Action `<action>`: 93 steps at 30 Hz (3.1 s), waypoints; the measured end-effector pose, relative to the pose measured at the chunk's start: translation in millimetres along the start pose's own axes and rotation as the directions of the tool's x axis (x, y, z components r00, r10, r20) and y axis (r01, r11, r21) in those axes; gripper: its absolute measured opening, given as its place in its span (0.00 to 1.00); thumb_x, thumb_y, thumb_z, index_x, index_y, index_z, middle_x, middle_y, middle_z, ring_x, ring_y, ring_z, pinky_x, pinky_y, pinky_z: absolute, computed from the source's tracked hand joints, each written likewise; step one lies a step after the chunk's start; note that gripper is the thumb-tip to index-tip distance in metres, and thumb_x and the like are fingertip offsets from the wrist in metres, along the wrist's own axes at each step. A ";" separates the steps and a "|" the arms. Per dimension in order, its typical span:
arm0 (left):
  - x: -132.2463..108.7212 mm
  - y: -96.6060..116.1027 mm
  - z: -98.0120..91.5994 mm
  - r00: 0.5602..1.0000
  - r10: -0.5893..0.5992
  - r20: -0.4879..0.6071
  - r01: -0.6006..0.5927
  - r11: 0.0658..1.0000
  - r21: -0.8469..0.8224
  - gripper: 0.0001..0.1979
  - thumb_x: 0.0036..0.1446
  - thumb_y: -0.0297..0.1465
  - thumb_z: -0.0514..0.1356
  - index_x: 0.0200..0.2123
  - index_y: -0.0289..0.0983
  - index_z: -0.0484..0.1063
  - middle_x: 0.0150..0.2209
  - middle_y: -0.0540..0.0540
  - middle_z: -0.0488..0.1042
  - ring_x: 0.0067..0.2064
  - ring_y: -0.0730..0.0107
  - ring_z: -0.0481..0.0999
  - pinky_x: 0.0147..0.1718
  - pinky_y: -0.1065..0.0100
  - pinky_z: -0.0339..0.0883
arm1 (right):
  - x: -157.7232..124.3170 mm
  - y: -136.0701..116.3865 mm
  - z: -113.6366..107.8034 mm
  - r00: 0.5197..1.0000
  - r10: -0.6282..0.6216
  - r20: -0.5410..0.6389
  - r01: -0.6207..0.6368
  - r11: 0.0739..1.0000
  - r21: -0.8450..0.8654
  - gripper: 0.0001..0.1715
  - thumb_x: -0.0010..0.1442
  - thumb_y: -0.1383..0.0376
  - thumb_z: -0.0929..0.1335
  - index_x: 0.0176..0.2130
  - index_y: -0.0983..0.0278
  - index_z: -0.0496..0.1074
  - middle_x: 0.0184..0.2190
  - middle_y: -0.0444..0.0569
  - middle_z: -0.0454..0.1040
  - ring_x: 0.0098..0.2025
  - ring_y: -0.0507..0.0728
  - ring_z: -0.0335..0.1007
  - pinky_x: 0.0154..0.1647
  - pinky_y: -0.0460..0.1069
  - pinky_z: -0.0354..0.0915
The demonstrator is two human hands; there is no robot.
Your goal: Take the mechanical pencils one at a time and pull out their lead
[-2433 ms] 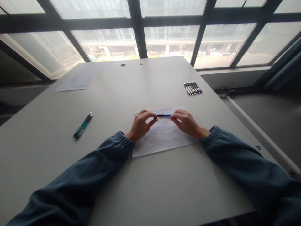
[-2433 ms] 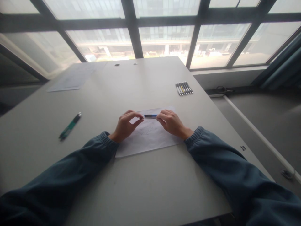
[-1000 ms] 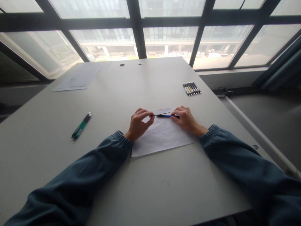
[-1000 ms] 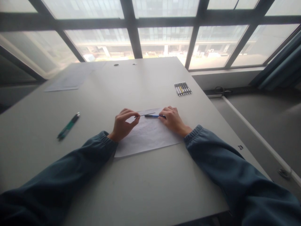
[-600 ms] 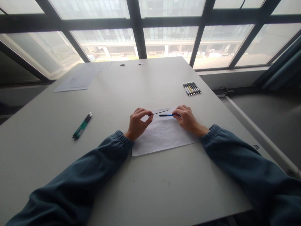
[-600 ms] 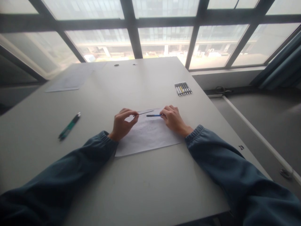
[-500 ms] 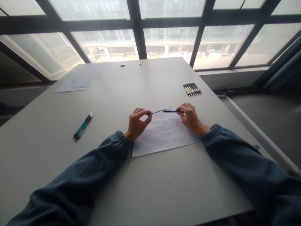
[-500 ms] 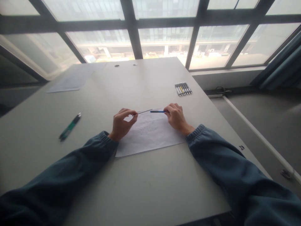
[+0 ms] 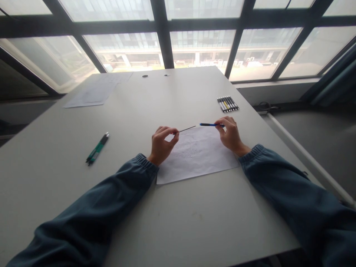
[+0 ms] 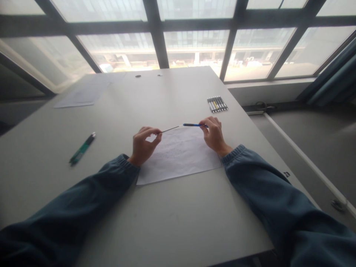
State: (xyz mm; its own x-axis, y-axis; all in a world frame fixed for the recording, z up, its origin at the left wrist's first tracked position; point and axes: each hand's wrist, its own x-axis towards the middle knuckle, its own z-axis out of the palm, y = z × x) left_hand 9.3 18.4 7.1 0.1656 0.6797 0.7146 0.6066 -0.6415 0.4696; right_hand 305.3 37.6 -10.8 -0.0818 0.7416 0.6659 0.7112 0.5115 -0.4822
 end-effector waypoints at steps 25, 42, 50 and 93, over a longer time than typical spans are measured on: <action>-0.6 -0.2 3.5 0.991 0.069 0.113 -0.065 0.997 -0.040 0.03 0.61 0.29 0.63 0.35 0.39 0.78 0.33 0.48 0.79 0.38 0.66 0.75 0.42 0.63 0.70 | -4.7 -14.4 3.6 0.975 -0.174 0.140 0.179 0.984 -0.018 0.07 0.68 0.65 0.66 0.40 0.58 0.75 0.40 0.50 0.75 0.46 0.62 0.67 0.49 0.58 0.59; 0.7 4.5 4.4 0.980 0.118 0.159 -0.100 0.988 -0.117 0.03 0.60 0.28 0.64 0.35 0.39 0.78 0.33 0.48 0.80 0.36 0.68 0.76 0.40 0.64 0.71 | -8.6 -29.8 3.7 0.950 -0.247 0.191 0.245 0.969 0.033 0.07 0.69 0.64 0.66 0.40 0.58 0.75 0.39 0.50 0.76 0.45 0.60 0.67 0.49 0.58 0.59; -0.7 0.5 5.4 0.975 0.102 0.197 -0.076 0.988 -0.138 0.04 0.60 0.29 0.65 0.39 0.39 0.78 0.34 0.47 0.79 0.37 0.68 0.76 0.38 0.66 0.72 | -9.3 -29.6 4.8 0.946 -0.272 0.177 0.270 0.962 0.035 0.06 0.68 0.65 0.67 0.40 0.59 0.75 0.39 0.50 0.76 0.45 0.60 0.67 0.48 0.57 0.60; -2.1 -0.7 5.8 0.982 0.092 0.168 -0.055 0.975 -0.214 0.07 0.61 0.34 0.66 0.41 0.39 0.82 0.34 0.46 0.82 0.34 0.70 0.76 0.34 0.67 0.73 | -8.4 -31.6 2.2 0.905 -0.369 0.211 0.351 0.929 0.117 0.06 0.70 0.67 0.64 0.42 0.61 0.72 0.39 0.51 0.75 0.43 0.59 0.68 0.47 0.56 0.63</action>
State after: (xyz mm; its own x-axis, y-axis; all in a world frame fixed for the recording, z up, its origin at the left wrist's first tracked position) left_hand 13.0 19.5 2.3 0.3486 0.6680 0.6575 0.4163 -0.7388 0.5300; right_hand 282.0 16.2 -2.3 -0.4836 0.5744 0.6604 0.5502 0.7863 -0.2809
